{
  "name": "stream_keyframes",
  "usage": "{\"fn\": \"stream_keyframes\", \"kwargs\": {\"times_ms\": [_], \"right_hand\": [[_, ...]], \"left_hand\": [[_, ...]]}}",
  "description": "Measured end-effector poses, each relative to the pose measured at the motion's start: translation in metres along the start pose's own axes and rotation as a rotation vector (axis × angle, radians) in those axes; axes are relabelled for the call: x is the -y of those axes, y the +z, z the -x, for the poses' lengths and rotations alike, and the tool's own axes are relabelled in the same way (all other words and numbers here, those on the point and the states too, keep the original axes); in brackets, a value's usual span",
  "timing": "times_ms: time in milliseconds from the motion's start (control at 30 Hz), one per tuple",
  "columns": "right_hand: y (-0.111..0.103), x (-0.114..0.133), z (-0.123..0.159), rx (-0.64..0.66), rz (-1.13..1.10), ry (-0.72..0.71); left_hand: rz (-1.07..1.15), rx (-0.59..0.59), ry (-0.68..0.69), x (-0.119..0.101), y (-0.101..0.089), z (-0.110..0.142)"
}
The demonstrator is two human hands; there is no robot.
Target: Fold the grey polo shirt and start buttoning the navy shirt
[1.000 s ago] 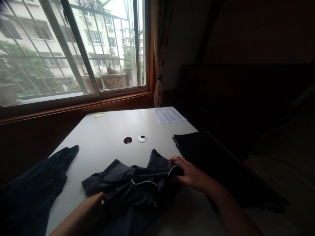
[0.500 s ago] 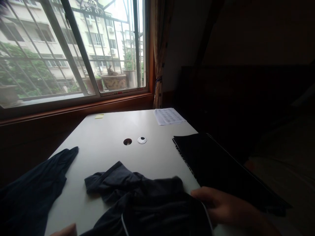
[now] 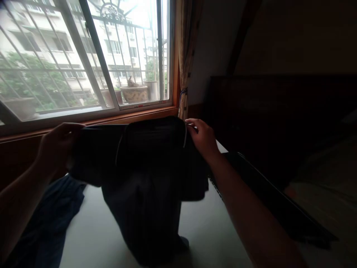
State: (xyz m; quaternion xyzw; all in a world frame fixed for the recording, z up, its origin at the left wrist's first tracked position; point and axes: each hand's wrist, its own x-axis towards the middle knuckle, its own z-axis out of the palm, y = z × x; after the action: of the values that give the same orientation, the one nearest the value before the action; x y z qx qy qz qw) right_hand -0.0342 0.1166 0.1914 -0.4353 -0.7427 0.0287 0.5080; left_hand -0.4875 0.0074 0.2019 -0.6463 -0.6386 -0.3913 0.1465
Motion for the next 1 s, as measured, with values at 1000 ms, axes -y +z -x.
{"fn": "stream_keyframes", "kwargs": {"times_ms": [1000], "right_hand": [[0.073, 0.058, 0.191, 0.877, -1.103, 0.958]], "left_hand": [[0.808, 0.735, -0.241, -0.079, 0.099, 0.211]]}}
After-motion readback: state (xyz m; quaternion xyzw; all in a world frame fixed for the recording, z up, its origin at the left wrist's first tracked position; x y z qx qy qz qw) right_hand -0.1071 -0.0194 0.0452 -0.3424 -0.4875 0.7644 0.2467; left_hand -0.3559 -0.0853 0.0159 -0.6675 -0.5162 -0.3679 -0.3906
